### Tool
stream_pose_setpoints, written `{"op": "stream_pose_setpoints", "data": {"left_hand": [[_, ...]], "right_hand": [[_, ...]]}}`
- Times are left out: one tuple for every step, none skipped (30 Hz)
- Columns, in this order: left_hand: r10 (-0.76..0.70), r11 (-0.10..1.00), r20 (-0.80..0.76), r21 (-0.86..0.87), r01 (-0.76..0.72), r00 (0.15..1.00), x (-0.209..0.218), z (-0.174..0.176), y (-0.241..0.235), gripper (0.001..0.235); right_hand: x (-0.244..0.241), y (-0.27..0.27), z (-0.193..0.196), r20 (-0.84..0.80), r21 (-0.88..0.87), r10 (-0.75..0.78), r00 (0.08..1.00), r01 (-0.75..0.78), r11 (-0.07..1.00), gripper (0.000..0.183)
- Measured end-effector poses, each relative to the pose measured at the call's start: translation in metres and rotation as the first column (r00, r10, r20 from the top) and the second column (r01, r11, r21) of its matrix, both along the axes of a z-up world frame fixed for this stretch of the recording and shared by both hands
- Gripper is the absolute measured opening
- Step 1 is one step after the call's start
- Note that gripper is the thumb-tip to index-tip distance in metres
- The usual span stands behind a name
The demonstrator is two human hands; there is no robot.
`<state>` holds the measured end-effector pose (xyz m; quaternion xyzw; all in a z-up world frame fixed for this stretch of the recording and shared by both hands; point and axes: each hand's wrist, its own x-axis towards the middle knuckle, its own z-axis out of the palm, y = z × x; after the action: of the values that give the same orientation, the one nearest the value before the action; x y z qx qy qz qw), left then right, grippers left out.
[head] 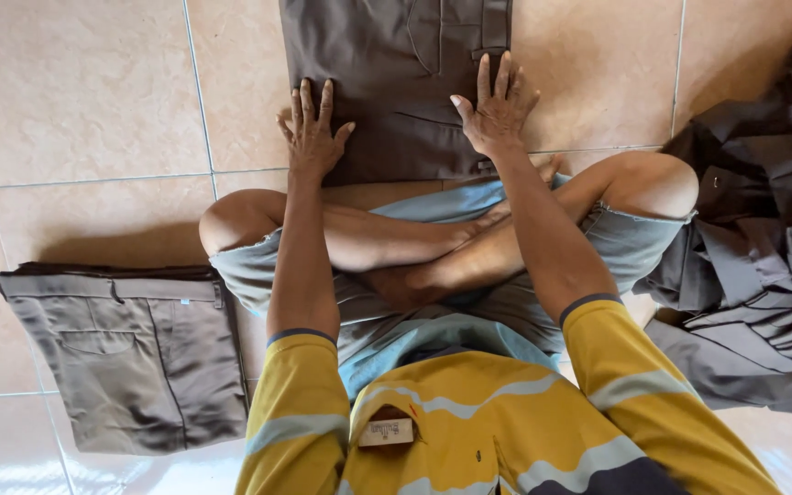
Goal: The person sits cross-legged on a tiled floor and folds a pair of brown trousers by hand. They smooth the fabric, fold the legs together, and fold the garment into a compact rectangle before placing it on a pile of similar trousers.
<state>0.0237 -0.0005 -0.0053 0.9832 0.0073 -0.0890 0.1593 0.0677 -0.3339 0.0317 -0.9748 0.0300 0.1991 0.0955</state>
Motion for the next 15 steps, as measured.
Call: {"op": "stream_pose_setpoints", "data": {"left_hand": [[0.004, 1.000, 0.012, -0.006, -0.004, 1.000, 0.000, -0.002, 0.000, 0.081], [0.006, 1.000, 0.017, -0.009, -0.006, 1.000, 0.003, -0.009, 0.000, 0.081], [0.002, 0.999, 0.063, -0.034, 0.000, 0.998, 0.005, -0.017, 0.000, 0.084], [0.004, 0.998, 0.105, -0.056, 0.002, 0.995, 0.005, -0.025, 0.003, 0.087], [0.011, 0.998, 0.107, -0.056, -0.005, 0.994, 0.011, -0.026, 0.002, 0.087], [0.100, 0.990, 0.168, -0.114, -0.082, 0.981, 0.015, -0.029, 0.003, 0.087], [0.191, 0.973, 0.224, -0.174, -0.153, 0.956, 0.018, -0.032, 0.004, 0.087], [0.202, 0.971, 0.216, -0.172, -0.167, 0.955, 0.022, -0.040, 0.008, 0.087], [0.321, 0.930, 0.181, -0.247, -0.273, 0.930, 0.026, -0.049, 0.013, 0.088], [0.430, 0.873, 0.145, -0.317, -0.370, 0.891, 0.034, -0.056, 0.018, 0.089], [0.438, 0.871, 0.144, -0.314, -0.379, 0.887, 0.028, -0.057, 0.020, 0.089], [0.491, 0.849, 0.152, -0.305, -0.432, 0.858, 0.033, -0.055, 0.021, 0.081], [0.542, 0.823, 0.160, -0.298, -0.484, 0.825, 0.039, -0.053, 0.021, 0.074], [0.545, 0.822, 0.163, -0.298, -0.485, 0.822, 0.043, -0.056, 0.023, 0.074], [0.581, 0.784, 0.107, -0.342, -0.518, 0.807, 0.047, -0.061, 0.024, 0.070]], "right_hand": [[0.001, 0.001, 0.001, -0.043, 0.010, -0.012, 0.999, 0.012, 1.000, 0.082], [0.001, -0.001, 0.001, -0.037, 0.007, -0.011, 0.999, 0.011, 1.000, 0.082], [0.001, -0.003, 0.000, 0.003, 0.019, -0.001, 1.000, 0.001, 1.000, 0.083], [-0.001, -0.002, -0.001, 0.039, 0.034, 0.014, 0.999, -0.015, 0.999, 0.084], [0.000, -0.004, 0.002, 0.041, 0.034, 0.021, 0.999, -0.022, 0.999, 0.084], [0.000, -0.006, 0.003, 0.093, 0.081, -0.054, 0.994, 0.046, 0.996, 0.093], [-0.001, -0.008, 0.005, 0.140, 0.132, -0.130, 0.982, 0.112, 0.985, 0.107], [0.002, -0.011, -0.004, 0.132, 0.131, -0.118, 0.984, 0.101, 0.986, 0.107], [0.005, -0.014, -0.013, 0.171, 0.186, -0.191, 0.967, 0.158, 0.970, 0.106], [0.012, -0.017, -0.021, 0.210, 0.245, -0.267, 0.940, 0.214, 0.946, 0.105], [0.009, -0.012, -0.013, 0.207, 0.247, -0.260, 0.943, 0.206, 0.947, 0.105], [0.014, -0.009, -0.002, 0.109, 0.231, -0.326, 0.939, 0.295, 0.927, 0.102], [0.020, -0.006, 0.009, 0.011, 0.206, -0.390, 0.921, 0.380, 0.902, 0.099], [0.022, -0.007, 0.005, 0.013, 0.208, -0.387, 0.922, 0.376, 0.903, 0.099], [0.024, -0.009, 0.001, 0.007, 0.218, -0.406, 0.914, 0.395, 0.892, 0.096]]}}
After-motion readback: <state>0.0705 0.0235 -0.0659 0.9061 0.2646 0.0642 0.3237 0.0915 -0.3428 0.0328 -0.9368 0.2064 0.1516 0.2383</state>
